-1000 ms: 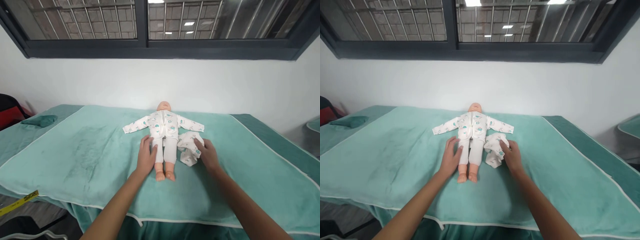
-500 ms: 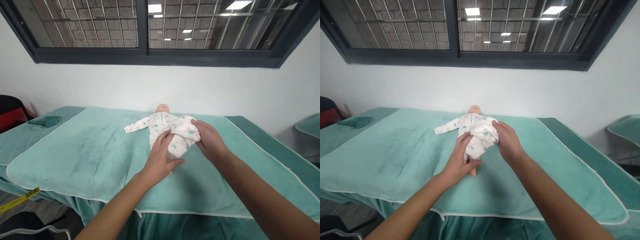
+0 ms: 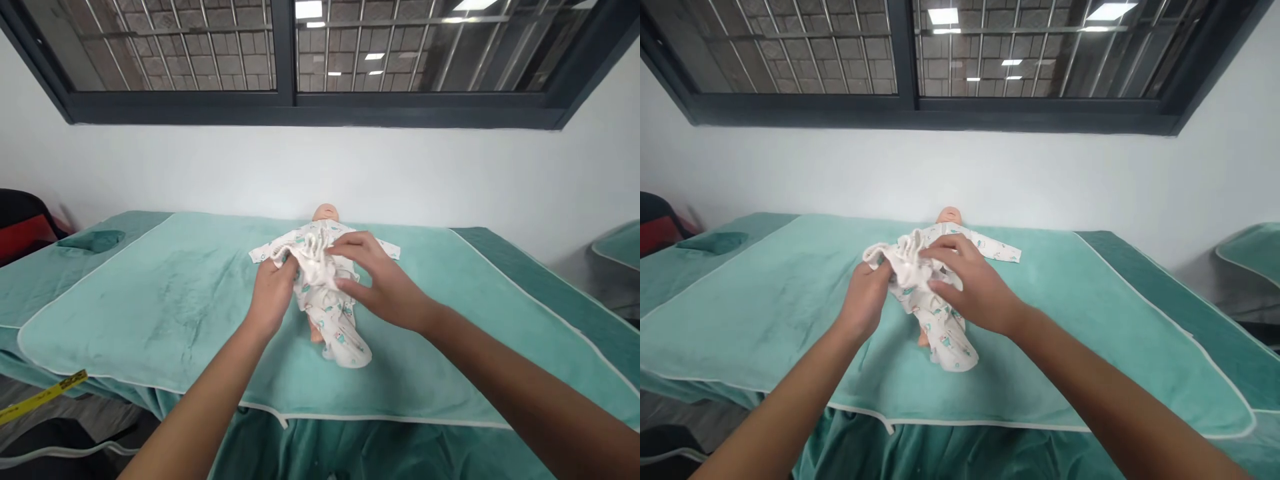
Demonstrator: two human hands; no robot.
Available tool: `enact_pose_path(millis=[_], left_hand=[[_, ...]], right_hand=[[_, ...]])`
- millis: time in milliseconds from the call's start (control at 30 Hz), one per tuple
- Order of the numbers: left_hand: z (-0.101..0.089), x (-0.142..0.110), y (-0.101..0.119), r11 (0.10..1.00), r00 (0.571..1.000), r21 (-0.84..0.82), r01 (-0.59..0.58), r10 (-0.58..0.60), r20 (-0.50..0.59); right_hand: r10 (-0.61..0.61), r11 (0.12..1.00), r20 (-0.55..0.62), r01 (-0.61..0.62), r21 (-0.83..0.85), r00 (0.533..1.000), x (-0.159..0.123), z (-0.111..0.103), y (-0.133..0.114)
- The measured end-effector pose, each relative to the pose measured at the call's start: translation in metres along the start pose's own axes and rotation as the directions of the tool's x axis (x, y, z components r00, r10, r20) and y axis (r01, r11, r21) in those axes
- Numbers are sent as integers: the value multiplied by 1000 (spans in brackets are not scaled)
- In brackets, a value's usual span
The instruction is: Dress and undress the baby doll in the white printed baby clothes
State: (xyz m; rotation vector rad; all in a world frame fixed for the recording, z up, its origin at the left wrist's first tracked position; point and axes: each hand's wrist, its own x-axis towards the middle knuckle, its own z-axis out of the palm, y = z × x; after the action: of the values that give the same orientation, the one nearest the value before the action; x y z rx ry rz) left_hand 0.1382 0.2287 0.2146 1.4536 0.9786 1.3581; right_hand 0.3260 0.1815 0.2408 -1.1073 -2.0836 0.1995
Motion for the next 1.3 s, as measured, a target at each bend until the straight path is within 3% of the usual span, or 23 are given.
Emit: enact_pose_path(millis=[133, 267, 367, 433, 533, 633, 767, 833, 933, 1067, 1200, 1300], left_hand=[[-5, -2, 13, 962, 981, -229, 151, -117, 153], [-13, -4, 19, 891, 931, -323, 320, -231, 283], [-16, -5, 24, 891, 899, -279, 359, -250, 359], [-17, -5, 28, 931, 911, -213, 296, -209, 355], [-16, -3, 32, 988, 967, -92, 121, -97, 234], [-16, 0, 34, 998, 979, 63, -28, 15, 203], [-17, 1, 32, 879, 950, 378, -290, 216, 228], [-17, -1, 32, 822, 932, 441, -360, 305, 194], [-16, -7, 35, 882, 940, 330, -335, 335, 60], [-20, -8, 46, 966, 964, 76, -247, 253, -77], [-31, 3, 57, 978, 984, -112, -178, 175, -36], [-39, 11, 64, 975, 989, -166, -148, 150, -2]], right_hand=[[-220, 945, 108, 239, -223, 969, 3, -2, -7], [-273, 930, 53, 277, -242, 961, 7, -4, -16], [-271, 948, 3, 267, -173, 963, 11, -6, -23], [-242, 961, -8, 238, -139, 970, 15, -8, -23], [-123, 990, -13, 121, -78, 992, 21, -8, -16], [1, 1000, 6, -1, 2, 1000, 26, -6, -8], [123, 992, 19, -123, 27, 992, 28, -3, -4], [172, 985, 1, -172, 22, 985, 28, -1, -5], [180, 984, -26, -180, 9, 983, 28, 1, -4], [44, 999, -19, -44, 13, 999, 30, -8, -6], [-16, 974, -134, 46, 223, 991, 38, -34, -21], [20, 875, -157, 59, 480, 987, 43, -52, -36]])
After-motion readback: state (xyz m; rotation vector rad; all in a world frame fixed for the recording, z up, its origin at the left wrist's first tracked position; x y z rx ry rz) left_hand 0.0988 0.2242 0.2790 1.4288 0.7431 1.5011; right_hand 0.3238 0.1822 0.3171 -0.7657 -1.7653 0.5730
